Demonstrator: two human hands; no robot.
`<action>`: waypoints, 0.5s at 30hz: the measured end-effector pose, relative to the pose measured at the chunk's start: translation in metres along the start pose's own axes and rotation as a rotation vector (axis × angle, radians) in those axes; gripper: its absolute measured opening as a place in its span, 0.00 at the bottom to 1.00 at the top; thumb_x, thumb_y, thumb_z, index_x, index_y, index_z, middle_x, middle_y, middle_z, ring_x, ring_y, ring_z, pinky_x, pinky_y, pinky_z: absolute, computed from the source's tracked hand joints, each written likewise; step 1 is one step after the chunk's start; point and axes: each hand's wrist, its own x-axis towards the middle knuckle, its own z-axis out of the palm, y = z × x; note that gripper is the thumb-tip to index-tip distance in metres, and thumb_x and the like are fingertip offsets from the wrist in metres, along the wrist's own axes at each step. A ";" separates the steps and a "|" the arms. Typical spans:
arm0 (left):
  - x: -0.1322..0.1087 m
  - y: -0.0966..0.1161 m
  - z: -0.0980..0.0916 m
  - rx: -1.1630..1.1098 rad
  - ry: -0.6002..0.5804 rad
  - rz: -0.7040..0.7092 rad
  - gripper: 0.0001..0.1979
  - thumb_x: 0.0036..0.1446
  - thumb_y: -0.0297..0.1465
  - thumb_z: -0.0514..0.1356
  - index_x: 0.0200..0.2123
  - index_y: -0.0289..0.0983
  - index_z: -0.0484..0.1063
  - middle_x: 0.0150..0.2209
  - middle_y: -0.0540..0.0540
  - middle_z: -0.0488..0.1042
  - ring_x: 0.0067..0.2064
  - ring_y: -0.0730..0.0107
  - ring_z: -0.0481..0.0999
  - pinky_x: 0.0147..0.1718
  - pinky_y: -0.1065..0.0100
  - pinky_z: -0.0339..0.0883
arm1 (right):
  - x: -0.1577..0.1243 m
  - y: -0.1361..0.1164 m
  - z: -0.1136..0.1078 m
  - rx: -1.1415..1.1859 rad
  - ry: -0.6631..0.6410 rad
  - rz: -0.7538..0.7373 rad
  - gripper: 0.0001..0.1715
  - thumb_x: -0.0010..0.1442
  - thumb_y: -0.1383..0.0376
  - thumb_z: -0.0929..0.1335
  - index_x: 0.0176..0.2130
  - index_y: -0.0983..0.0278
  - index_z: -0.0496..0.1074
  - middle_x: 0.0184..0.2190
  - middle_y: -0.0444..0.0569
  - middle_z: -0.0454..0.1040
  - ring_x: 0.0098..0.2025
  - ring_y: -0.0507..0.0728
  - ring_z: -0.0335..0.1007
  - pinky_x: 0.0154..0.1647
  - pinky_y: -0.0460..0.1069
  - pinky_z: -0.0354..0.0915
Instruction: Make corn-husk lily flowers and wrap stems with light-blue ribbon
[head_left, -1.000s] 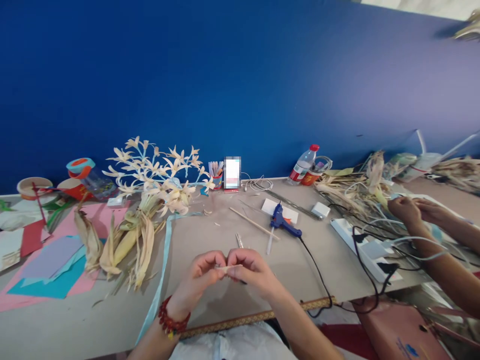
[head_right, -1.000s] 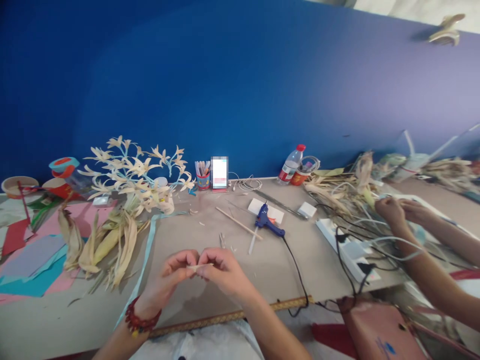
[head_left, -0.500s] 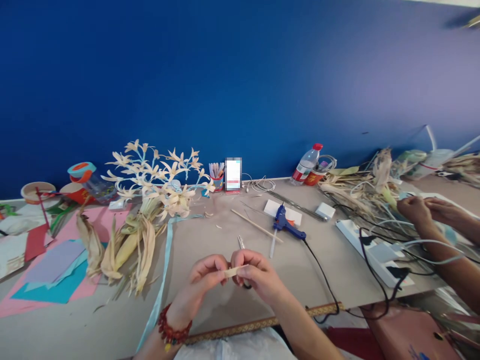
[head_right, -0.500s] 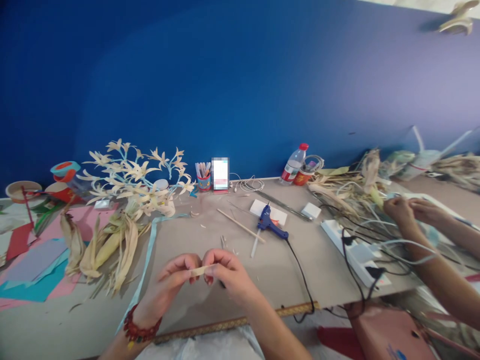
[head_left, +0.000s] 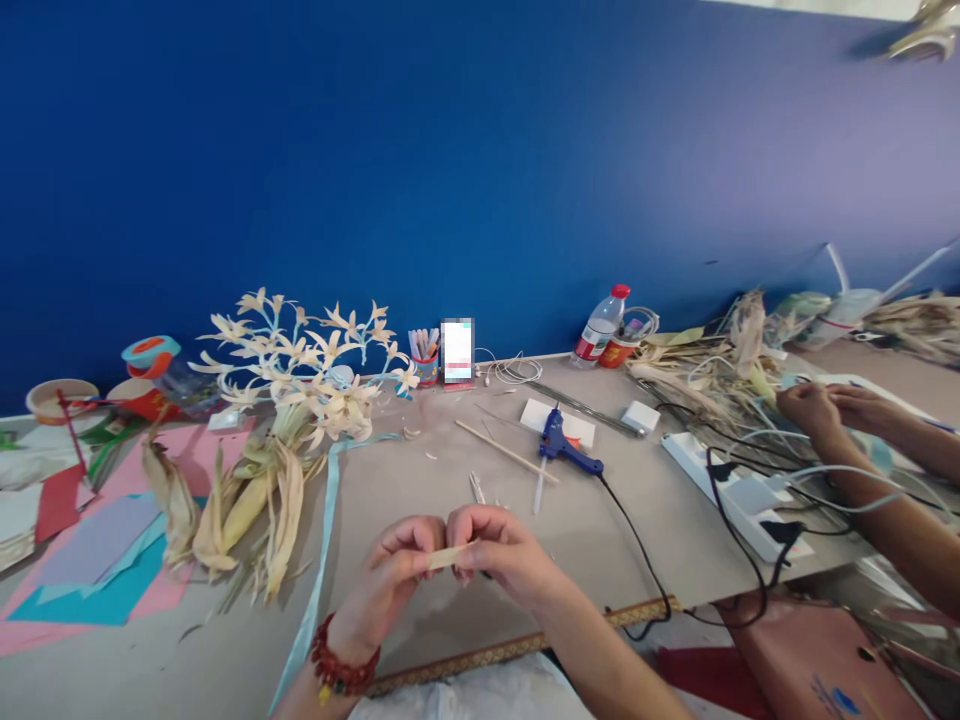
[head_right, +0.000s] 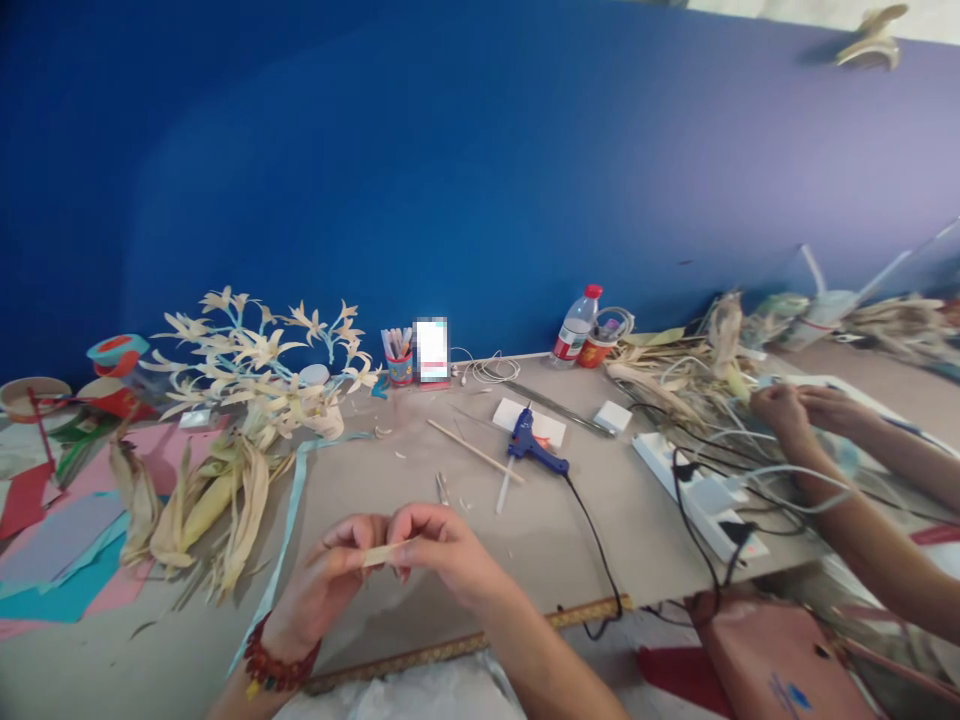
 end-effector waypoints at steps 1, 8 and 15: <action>0.000 0.000 0.000 0.002 0.005 -0.004 0.08 0.53 0.30 0.59 0.23 0.37 0.66 0.24 0.49 0.63 0.32 0.65 0.66 0.34 0.66 0.57 | 0.000 0.000 0.000 0.001 0.006 -0.004 0.10 0.51 0.64 0.73 0.26 0.66 0.69 0.22 0.43 0.69 0.24 0.50 0.62 0.28 0.44 0.57; 0.000 0.004 -0.003 0.297 0.038 -0.015 0.10 0.56 0.33 0.59 0.24 0.36 0.66 0.26 0.50 0.62 0.31 0.69 0.60 0.32 0.69 0.53 | -0.005 -0.014 -0.009 -0.523 0.057 -0.032 0.07 0.56 0.63 0.69 0.30 0.66 0.72 0.24 0.41 0.65 0.25 0.49 0.57 0.25 0.43 0.53; 0.000 0.016 -0.006 0.510 -0.052 0.025 0.12 0.59 0.34 0.58 0.25 0.36 0.65 0.26 0.50 0.64 0.31 0.70 0.61 0.32 0.69 0.54 | 0.002 -0.023 -0.018 -0.682 -0.113 -0.127 0.12 0.58 0.57 0.71 0.32 0.65 0.76 0.30 0.45 0.72 0.35 0.54 0.66 0.37 0.47 0.60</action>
